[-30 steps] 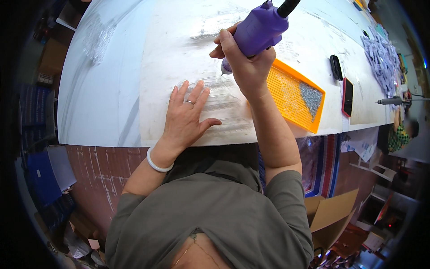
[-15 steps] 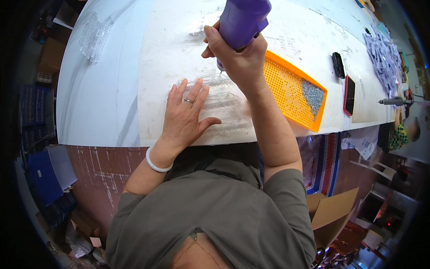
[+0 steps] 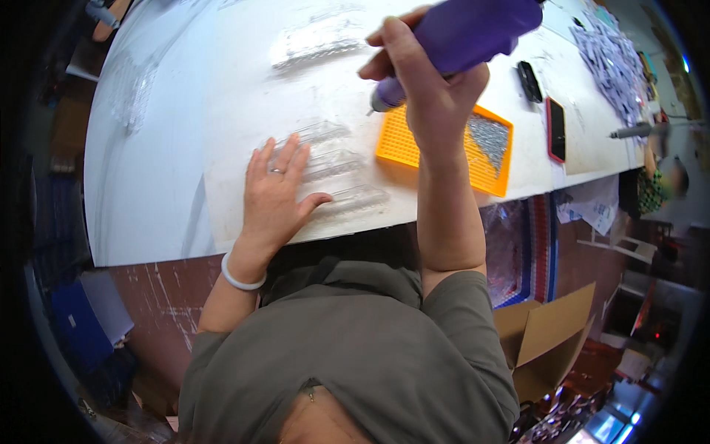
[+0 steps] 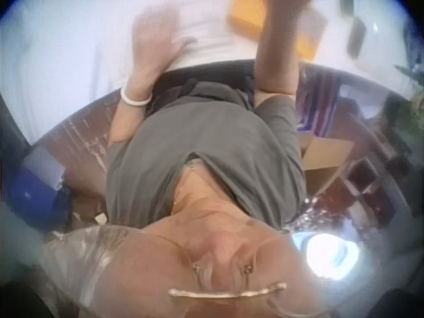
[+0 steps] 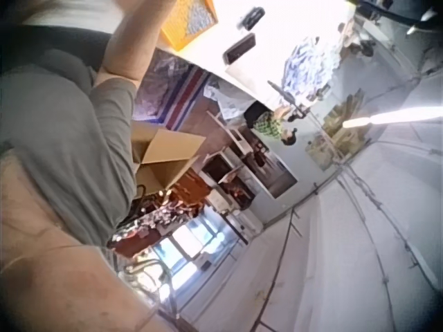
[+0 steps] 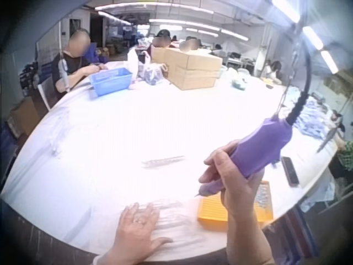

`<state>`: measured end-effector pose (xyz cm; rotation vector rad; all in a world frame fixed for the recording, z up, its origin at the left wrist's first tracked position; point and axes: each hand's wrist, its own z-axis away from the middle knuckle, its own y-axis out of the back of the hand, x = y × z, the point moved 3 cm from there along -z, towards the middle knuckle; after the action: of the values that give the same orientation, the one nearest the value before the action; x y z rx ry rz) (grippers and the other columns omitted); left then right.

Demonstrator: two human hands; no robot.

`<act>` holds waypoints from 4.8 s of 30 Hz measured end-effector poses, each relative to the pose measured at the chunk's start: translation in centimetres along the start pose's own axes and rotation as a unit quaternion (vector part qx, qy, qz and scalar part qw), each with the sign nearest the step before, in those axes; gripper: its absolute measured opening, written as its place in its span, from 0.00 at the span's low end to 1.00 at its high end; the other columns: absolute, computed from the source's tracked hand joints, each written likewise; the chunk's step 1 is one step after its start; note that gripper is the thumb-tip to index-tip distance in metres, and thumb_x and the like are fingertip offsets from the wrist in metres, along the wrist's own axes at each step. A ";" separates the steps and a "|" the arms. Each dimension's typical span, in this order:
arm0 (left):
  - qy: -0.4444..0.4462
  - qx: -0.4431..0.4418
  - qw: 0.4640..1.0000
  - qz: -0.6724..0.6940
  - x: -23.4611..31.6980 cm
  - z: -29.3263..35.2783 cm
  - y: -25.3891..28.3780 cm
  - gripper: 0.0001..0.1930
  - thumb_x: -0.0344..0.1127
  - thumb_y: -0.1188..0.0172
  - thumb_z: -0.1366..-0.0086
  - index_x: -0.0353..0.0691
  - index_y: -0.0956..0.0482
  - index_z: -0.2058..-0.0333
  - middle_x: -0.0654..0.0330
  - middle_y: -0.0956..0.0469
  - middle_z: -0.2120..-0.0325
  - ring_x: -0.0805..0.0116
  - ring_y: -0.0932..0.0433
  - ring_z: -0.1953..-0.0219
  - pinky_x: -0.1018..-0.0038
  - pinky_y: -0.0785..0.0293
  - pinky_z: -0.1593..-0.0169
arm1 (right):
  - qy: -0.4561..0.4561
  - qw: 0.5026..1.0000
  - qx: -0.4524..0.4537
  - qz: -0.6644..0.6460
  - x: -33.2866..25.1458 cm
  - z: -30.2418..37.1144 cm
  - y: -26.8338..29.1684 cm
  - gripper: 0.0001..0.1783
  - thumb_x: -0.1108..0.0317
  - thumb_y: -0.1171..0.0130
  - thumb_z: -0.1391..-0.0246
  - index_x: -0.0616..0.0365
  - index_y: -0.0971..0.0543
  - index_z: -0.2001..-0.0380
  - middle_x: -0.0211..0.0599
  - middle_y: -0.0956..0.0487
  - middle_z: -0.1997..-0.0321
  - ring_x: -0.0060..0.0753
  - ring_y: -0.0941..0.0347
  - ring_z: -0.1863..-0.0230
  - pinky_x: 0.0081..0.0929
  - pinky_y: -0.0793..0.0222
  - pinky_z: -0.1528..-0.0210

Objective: Use a handheld precision tool to apply components to a substrate.

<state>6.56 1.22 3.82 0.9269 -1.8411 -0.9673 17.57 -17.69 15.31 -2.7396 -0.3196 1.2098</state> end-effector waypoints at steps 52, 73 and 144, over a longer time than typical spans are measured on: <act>0.000 -0.035 0.997 -0.075 0.5 0.2 -0.6 0.39 0.65 0.41 0.47 0.39 0.25 0.47 0.55 0.32 0.40 0.45 0.41 0.37 0.49 0.47 0.35 | -0.119 0.967 0.151 0.167 -1.1 4.3 9.7 0.03 0.77 0.41 0.47 0.62 0.24 0.68 0.38 0.21 0.74 0.27 0.23 0.79 0.21 0.26 0.74; 0.016 0.003 1.000 -0.010 -0.2 0.5 0.3 0.40 0.62 0.35 0.52 0.41 0.27 0.46 0.52 0.33 0.44 0.47 0.37 0.43 0.46 0.42 0.39 | -0.052 0.994 -0.012 -0.095 3.3 2.1 -7.0 0.03 0.78 0.43 0.46 0.63 0.25 0.67 0.41 0.21 0.75 0.28 0.22 0.80 0.22 0.23 0.75; 0.011 -0.030 0.999 -0.019 -0.8 0.5 0.5 0.41 0.58 0.34 0.51 0.34 0.28 0.45 0.57 0.32 0.40 0.51 0.38 0.39 0.55 0.44 0.35 | -0.065 0.980 0.142 0.123 -2.5 2.3 5.6 0.03 0.77 0.40 0.48 0.63 0.24 0.69 0.40 0.20 0.74 0.26 0.22 0.81 0.18 0.26 0.76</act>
<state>6.34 2.28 3.86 0.9366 -1.7714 -1.0259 15.05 -23.60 14.44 -2.5109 0.1761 1.3752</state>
